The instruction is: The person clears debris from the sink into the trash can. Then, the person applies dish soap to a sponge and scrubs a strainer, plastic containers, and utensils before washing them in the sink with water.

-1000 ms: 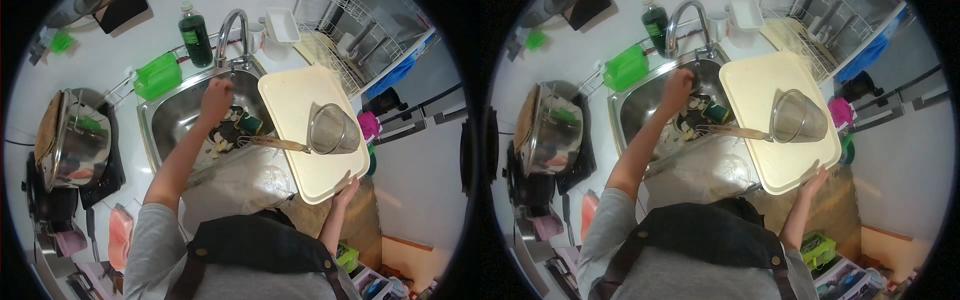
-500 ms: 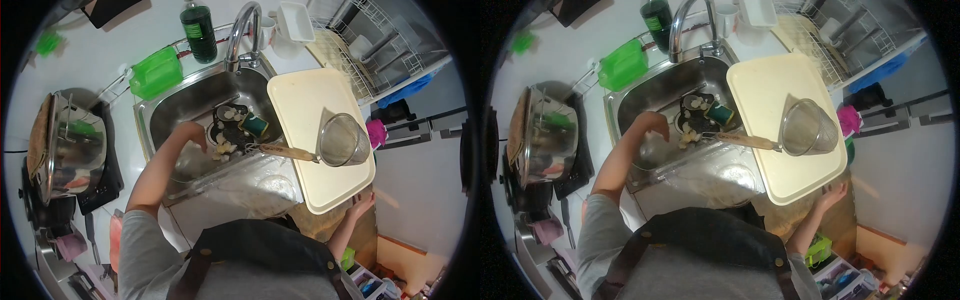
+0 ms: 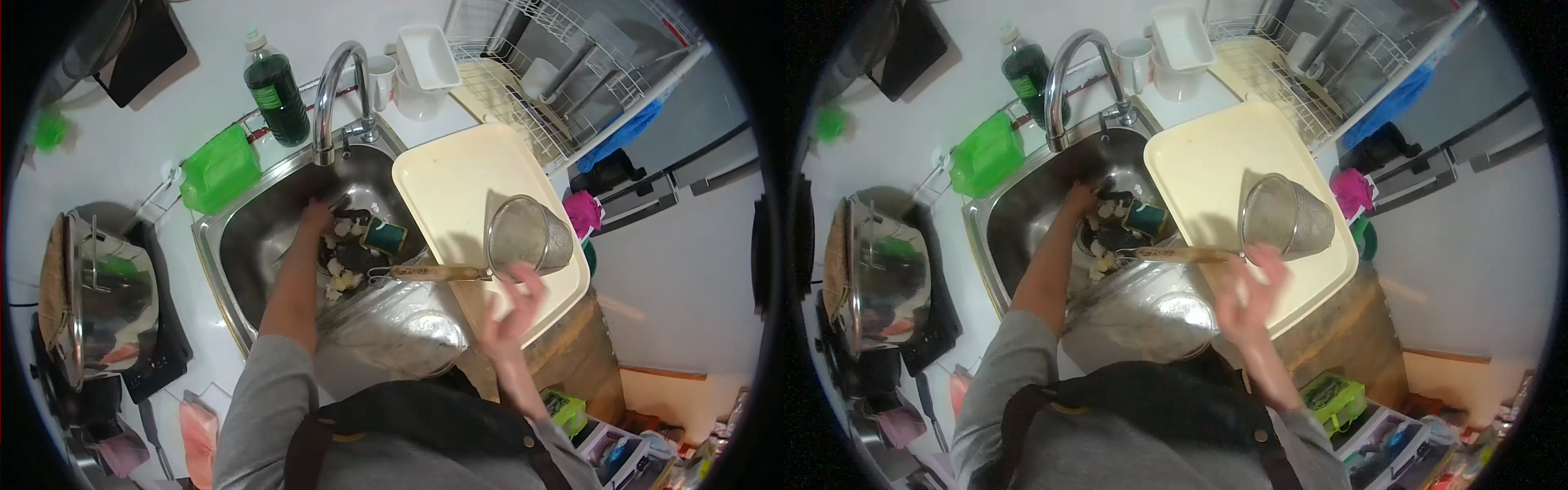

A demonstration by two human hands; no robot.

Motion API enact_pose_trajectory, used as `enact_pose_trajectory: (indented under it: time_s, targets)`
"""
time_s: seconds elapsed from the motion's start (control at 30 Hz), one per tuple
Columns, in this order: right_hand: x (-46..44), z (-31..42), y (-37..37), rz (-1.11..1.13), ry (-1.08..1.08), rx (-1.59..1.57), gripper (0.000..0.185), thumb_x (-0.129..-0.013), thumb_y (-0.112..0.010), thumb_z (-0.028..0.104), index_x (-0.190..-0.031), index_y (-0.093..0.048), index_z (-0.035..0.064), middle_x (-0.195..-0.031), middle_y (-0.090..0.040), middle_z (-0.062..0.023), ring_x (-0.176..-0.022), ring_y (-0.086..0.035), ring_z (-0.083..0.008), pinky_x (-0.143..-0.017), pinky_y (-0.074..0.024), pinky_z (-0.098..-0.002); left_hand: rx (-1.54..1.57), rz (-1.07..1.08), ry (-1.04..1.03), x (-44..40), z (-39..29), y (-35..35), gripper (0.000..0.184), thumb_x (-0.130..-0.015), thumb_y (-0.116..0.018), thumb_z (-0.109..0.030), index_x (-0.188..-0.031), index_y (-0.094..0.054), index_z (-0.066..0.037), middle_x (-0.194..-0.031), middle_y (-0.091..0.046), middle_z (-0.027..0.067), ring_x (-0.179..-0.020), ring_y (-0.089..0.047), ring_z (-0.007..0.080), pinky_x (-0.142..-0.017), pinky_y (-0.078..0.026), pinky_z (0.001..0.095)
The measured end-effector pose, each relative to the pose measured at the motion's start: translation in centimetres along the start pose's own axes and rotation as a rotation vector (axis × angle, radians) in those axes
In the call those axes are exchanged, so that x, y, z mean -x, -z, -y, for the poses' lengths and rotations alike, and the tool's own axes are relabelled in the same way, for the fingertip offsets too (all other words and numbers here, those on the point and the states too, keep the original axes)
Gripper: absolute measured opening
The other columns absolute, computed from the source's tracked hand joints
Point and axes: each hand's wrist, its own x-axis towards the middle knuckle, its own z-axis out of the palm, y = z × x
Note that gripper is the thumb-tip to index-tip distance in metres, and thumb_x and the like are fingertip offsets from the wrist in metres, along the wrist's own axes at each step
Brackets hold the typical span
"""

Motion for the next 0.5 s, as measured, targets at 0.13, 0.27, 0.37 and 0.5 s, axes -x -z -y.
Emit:
enact_pose_trajectory:
  time_s: [0.13,0.27,0.37,0.5]
  targets:
    - [-3.6,3.0,-8.4,0.330,0.086,-0.263,0.044,-0.065,-0.060,0.002,-0.108,-0.055,0.0051,-0.114,-0.044,-0.0163,-0.110,-0.041,-0.0355,-0.094,-0.0339,-0.0478,-0.300,-0.006,-0.335,3.1,3.6,0.4,0.031,-0.084,-0.050,-0.021,-0.111,-0.053,-0.005,-0.104,-0.057,0.0224,-0.103,-0.051,0.0365,-0.086,-0.045,0.0413]
    - [-6.4,4.5,-12.5,0.495,0.432,0.092,0.057,-0.073,-0.056,0.009,-0.127,-0.038,0.0004,-0.120,-0.043,-0.0209,-0.116,-0.039,-0.0367,-0.103,-0.0244,-0.0475,0.410,-0.170,-0.357,8.6,1.0,4.3,0.026,-0.083,-0.049,-0.016,-0.105,-0.054,-0.003,-0.098,-0.059,0.0223,-0.095,-0.054,0.0389,-0.082,-0.043,0.0443]
    - [-8.0,5.6,-13.2,0.629,0.527,0.249,0.066,-0.072,-0.055,0.007,-0.134,-0.030,0.0004,-0.108,-0.051,-0.0207,-0.108,-0.047,-0.0352,-0.099,-0.0296,-0.0461,0.399,-0.063,-0.523,15.8,-6.3,14.5,0.026,-0.081,-0.052,-0.013,-0.105,-0.053,-0.004,-0.099,-0.059,0.0191,-0.094,-0.054,0.0392,-0.082,-0.041,0.0457]
    - [-11.2,7.4,-9.2,0.864,0.275,0.247,0.073,-0.071,-0.054,0.003,-0.137,-0.023,0.0001,-0.092,-0.057,-0.0187,-0.087,-0.058,-0.0311,-0.081,-0.0442,-0.0412,0.162,-0.399,-0.749,20.1,-10.1,20.7,0.025,-0.075,-0.060,-0.010,-0.100,-0.059,-0.007,-0.111,-0.055,0.0112,-0.109,-0.046,0.0290,-0.092,-0.032,0.0453]
